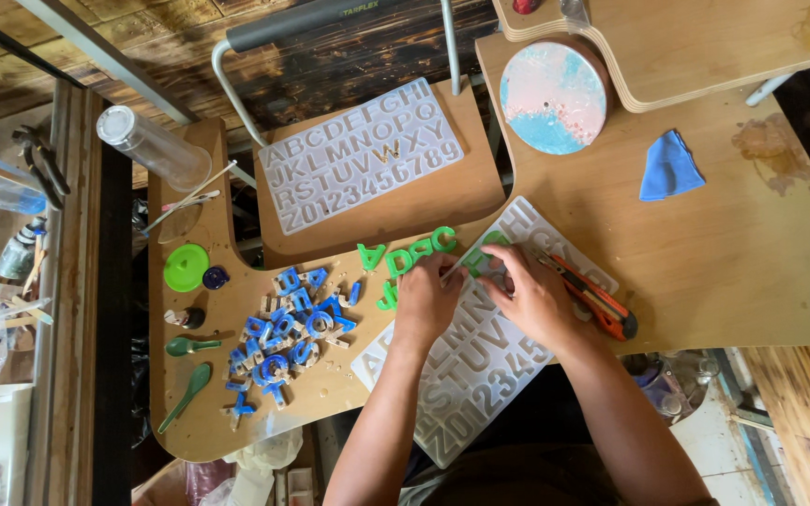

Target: The person removes green plastic letters from a white silicone mold and uses a utility knife to trim excess material from the edges. The person handles the letters one at a time, placing them on the table after trimming.

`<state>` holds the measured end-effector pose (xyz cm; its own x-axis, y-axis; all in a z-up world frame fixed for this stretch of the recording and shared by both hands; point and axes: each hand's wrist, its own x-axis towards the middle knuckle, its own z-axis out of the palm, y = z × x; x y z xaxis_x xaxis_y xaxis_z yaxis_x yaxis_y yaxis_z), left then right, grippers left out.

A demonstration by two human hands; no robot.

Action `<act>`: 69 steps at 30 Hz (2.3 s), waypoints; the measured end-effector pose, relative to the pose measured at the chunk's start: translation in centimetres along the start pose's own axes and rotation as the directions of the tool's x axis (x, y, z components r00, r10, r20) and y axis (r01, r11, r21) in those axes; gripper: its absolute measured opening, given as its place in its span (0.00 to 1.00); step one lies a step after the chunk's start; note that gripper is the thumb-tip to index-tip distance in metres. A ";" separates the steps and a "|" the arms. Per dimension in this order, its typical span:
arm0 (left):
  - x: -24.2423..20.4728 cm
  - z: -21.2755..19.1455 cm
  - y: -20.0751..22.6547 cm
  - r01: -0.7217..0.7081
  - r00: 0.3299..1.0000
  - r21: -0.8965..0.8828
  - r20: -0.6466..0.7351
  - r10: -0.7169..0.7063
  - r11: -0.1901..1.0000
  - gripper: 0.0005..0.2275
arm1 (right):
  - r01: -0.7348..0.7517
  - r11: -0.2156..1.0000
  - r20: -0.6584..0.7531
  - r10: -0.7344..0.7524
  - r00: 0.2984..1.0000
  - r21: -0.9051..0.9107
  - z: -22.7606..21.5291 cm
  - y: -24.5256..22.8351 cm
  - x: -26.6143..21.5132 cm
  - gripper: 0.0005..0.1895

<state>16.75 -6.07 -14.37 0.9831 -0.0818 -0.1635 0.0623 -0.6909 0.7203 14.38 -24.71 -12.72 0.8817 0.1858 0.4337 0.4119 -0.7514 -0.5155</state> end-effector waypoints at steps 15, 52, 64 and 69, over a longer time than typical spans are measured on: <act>-0.4 -1.7 1.5 -0.136 0.991 -0.114 -0.009 0.135 0.984 0.08 | 0.003 0.972 -0.036 0.005 0.999 0.234 -0.5 0.0 0.4 0.22; -1.5 -3.0 4.0 -0.210 0.977 -0.093 0.026 0.213 0.973 0.09 | -0.009 0.981 -0.138 0.037 0.990 0.196 -0.1 0.7 1.0 0.04; -0.1 -2.4 2.2 -0.303 0.948 -0.155 0.057 0.315 0.940 0.08 | -0.077 0.978 -0.090 0.096 0.991 0.194 -0.2 0.4 1.2 0.03; -0.6 -3.7 3.3 -0.269 0.951 -0.280 0.074 0.300 0.921 0.08 | -0.052 0.974 -0.108 0.078 0.991 0.222 -0.3 0.6 1.1 0.03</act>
<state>17.02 -5.68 -9.37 0.9409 -0.3385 0.0106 -0.1587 -0.4132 0.8967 15.55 -25.13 -12.34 0.8811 0.0575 0.4693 0.4060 -0.6006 -0.6887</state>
